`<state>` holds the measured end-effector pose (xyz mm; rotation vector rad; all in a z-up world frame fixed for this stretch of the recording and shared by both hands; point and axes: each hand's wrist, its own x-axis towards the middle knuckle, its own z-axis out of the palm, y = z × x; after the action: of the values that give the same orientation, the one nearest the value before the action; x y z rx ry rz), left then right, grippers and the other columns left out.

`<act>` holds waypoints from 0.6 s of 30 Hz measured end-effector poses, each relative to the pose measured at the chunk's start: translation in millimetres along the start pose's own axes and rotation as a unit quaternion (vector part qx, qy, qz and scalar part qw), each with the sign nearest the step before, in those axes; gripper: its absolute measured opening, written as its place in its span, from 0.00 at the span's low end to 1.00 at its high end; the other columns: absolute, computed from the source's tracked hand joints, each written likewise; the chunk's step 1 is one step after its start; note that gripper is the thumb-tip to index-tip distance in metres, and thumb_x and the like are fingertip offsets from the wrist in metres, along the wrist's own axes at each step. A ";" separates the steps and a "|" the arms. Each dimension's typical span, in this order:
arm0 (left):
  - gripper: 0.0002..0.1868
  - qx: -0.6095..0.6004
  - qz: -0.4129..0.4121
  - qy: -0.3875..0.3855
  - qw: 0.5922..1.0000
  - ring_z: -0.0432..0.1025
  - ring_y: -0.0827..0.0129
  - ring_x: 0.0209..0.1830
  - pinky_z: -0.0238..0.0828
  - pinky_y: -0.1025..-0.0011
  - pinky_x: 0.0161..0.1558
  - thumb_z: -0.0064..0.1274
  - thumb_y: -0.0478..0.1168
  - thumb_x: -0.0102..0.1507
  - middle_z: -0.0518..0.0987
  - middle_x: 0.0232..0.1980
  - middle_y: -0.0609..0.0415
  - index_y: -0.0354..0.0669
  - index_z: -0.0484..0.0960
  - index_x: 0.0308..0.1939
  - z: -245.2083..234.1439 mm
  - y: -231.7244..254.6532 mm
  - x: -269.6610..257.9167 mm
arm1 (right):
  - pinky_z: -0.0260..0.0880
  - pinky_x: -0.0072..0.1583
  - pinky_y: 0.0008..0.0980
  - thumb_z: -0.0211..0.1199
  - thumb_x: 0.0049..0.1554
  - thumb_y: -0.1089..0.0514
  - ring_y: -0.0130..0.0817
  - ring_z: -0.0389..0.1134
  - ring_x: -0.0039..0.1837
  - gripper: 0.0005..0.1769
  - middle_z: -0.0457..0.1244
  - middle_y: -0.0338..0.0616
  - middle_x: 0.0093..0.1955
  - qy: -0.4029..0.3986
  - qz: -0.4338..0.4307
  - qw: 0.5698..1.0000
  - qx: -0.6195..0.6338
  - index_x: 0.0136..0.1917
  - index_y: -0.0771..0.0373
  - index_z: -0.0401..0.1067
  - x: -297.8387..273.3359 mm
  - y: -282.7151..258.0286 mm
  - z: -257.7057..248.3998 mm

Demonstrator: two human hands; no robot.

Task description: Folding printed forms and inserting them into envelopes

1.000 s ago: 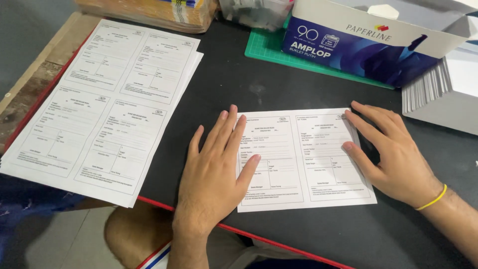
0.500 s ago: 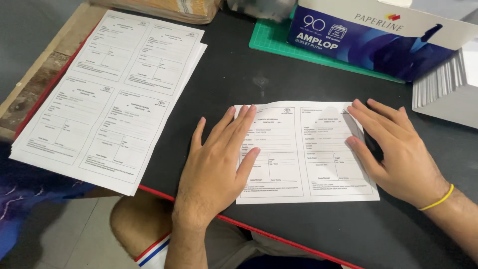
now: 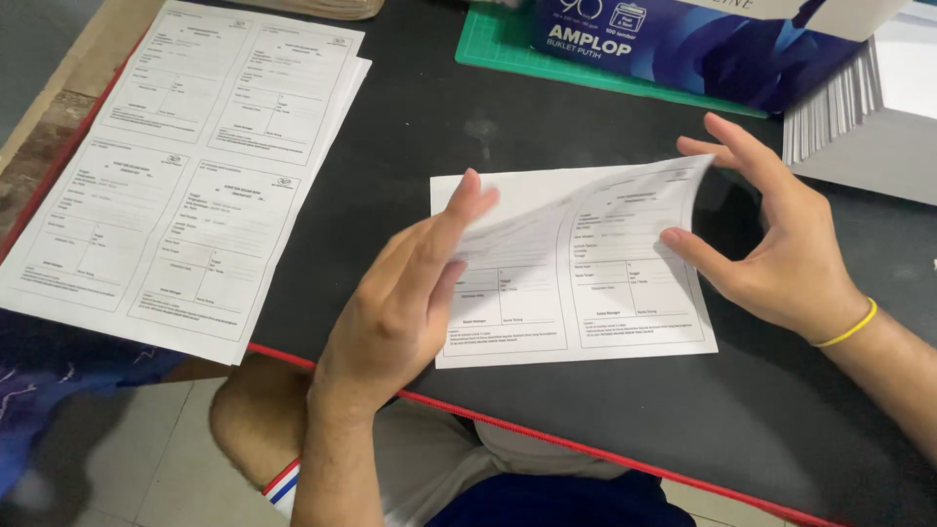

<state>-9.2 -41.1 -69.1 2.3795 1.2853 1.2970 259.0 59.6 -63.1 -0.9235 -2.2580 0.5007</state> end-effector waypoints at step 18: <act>0.07 0.172 0.085 0.038 0.981 0.72 0.64 0.43 0.56 0.60 0.53 0.51 0.32 0.53 0.78 0.44 0.55 0.45 0.75 0.34 -9.6 29.0 10.7 | 0.28 0.76 0.62 0.55 0.50 0.65 0.46 0.61 0.66 0.05 0.60 0.52 0.58 -0.058 -0.048 0.987 0.140 0.33 0.59 0.65 -10.0 15.0 -8.0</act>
<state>4.4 -53.7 -42.5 2.7534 1.4602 1.3139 277.2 63.4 -69.8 -0.6554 -2.2469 0.8217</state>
